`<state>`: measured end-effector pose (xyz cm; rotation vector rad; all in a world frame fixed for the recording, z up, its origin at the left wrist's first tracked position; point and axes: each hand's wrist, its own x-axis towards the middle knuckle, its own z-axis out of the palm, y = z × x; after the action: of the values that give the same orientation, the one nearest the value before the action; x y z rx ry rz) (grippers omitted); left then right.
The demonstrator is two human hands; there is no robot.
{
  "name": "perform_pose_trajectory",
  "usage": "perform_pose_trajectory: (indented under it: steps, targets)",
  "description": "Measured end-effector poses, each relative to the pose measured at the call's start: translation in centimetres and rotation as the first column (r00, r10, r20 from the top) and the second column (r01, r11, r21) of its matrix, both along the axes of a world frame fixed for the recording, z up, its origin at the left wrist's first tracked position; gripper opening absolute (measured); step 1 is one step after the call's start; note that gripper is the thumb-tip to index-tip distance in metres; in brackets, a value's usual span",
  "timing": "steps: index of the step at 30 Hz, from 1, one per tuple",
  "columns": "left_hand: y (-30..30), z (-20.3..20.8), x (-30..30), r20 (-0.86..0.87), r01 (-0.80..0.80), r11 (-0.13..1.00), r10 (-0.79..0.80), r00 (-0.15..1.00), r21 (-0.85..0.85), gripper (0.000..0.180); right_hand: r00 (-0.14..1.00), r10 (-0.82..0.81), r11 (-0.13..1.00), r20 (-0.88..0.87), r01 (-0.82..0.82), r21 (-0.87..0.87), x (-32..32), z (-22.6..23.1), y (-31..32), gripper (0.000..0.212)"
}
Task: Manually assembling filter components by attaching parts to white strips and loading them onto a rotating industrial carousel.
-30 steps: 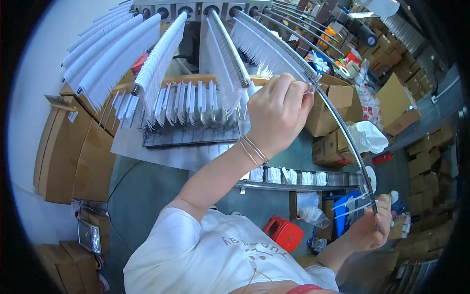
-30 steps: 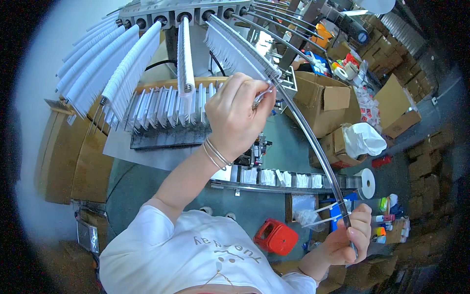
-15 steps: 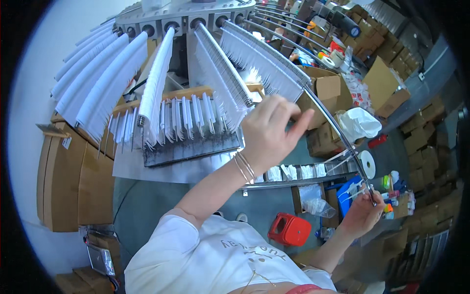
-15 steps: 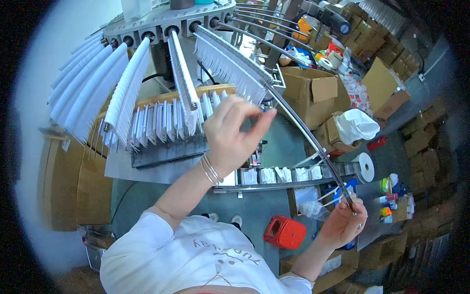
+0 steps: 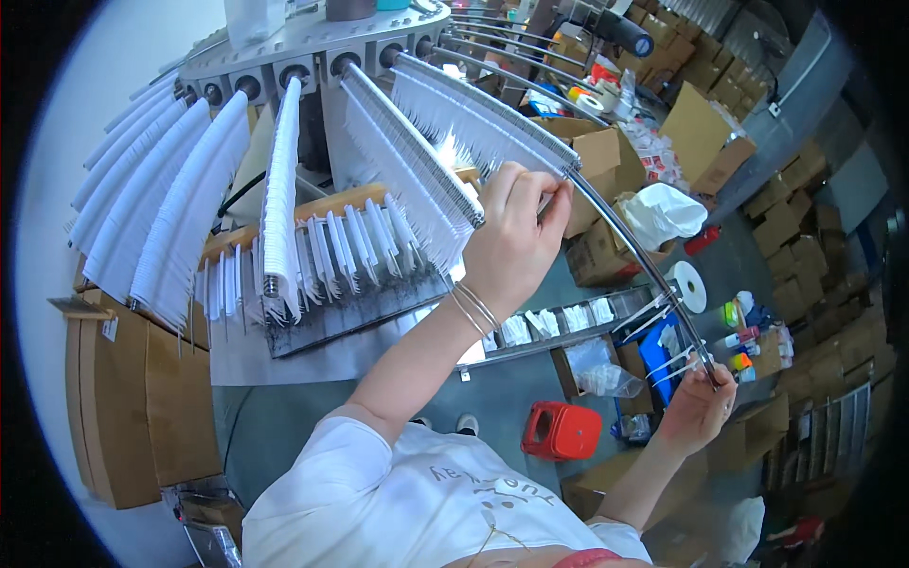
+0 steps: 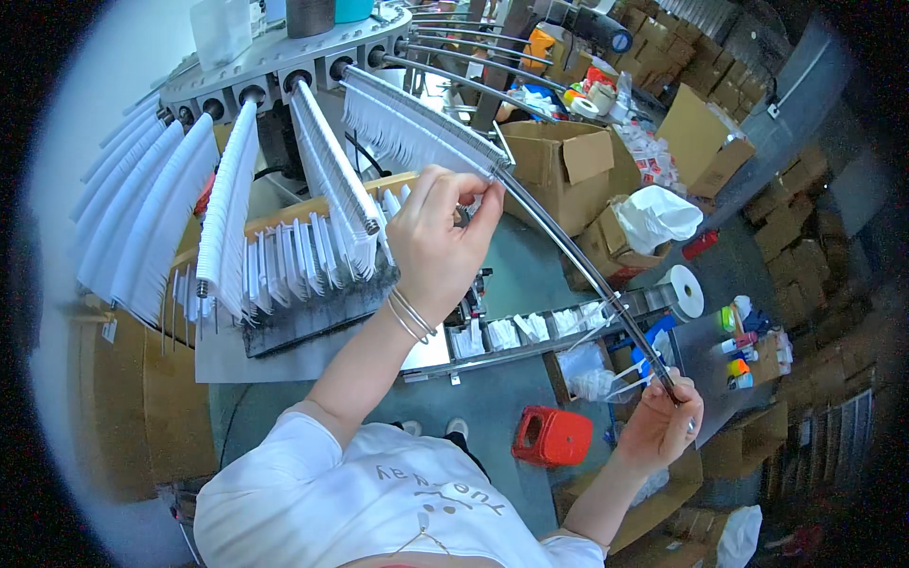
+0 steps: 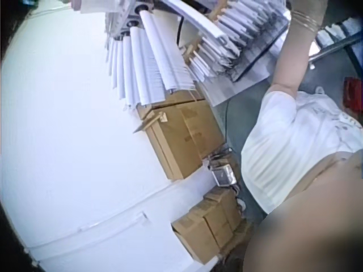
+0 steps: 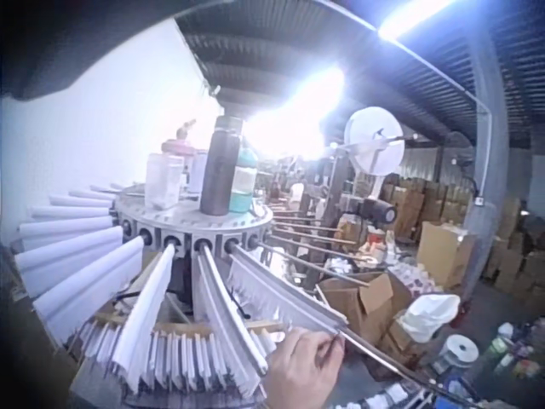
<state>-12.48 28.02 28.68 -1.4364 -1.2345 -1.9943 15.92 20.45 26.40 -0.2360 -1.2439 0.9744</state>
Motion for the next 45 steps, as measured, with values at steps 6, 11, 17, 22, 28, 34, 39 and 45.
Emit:
perform_pose_trajectory:
  steps: [6, 11, 17, 22, 28, 34, 39, 45]
  targets:
    - [-0.4, 0.3, 0.0, 0.121, 0.171, 0.985, -0.167, 0.978, -0.023, 0.013, 1.000, 0.017, 1.000, 0.001, -0.017, 0.015, 0.0, 0.2, -0.2, 0.024]
    - [-0.5, 0.3, -0.2, 0.132, 0.198, 0.980, -0.194, 0.972, -0.016, 0.014, 0.999, 0.029, 0.999, 0.025, -0.029, 0.021, -0.2, 0.4, -0.4, 0.024]
    - [-1.4, -0.2, 0.3, 0.143, 0.204, 0.978, -0.194, 0.970, -0.055, 0.019, 0.999, 0.037, 0.999, -0.005, -0.036, 0.019, 0.5, -0.2, 0.1, 0.021]
    - [-3.9, -2.3, 1.7, 0.108, 0.406, 0.912, -0.399, 0.911, -0.059, 0.022, 0.987, 0.036, 0.992, -0.159, -0.054, -0.112, 0.6, -1.7, -0.6, 0.022]
    - [-6.5, -4.4, 3.1, 0.239, 0.798, 0.403, -0.807, 0.541, -0.448, 0.042, 0.952, -0.002, 0.968, -0.307, -0.075, -0.238, 1.2, -3.8, -3.4, 0.022]
    - [-11.3, -6.2, 6.4, 0.454, 0.851, -0.344, -0.880, -0.143, -0.398, 0.081, 0.998, -0.012, 0.942, -0.064, -0.010, -0.334, -2.0, -5.2, -6.7, 0.017]
    - [-15.6, -7.8, 7.7, 0.147, 0.867, 0.163, -0.955, 0.259, -0.471, 0.044, 0.986, -0.165, 0.812, 0.010, 0.142, -0.566, -6.6, -4.7, -10.2, 0.044]
    - [-19.7, -8.5, 4.1, 0.351, 0.808, 0.415, -0.747, 0.565, -0.417, 0.020, 0.748, -0.302, 0.919, 0.591, 0.392, -0.027, -10.8, -6.0, -19.0, 0.068]
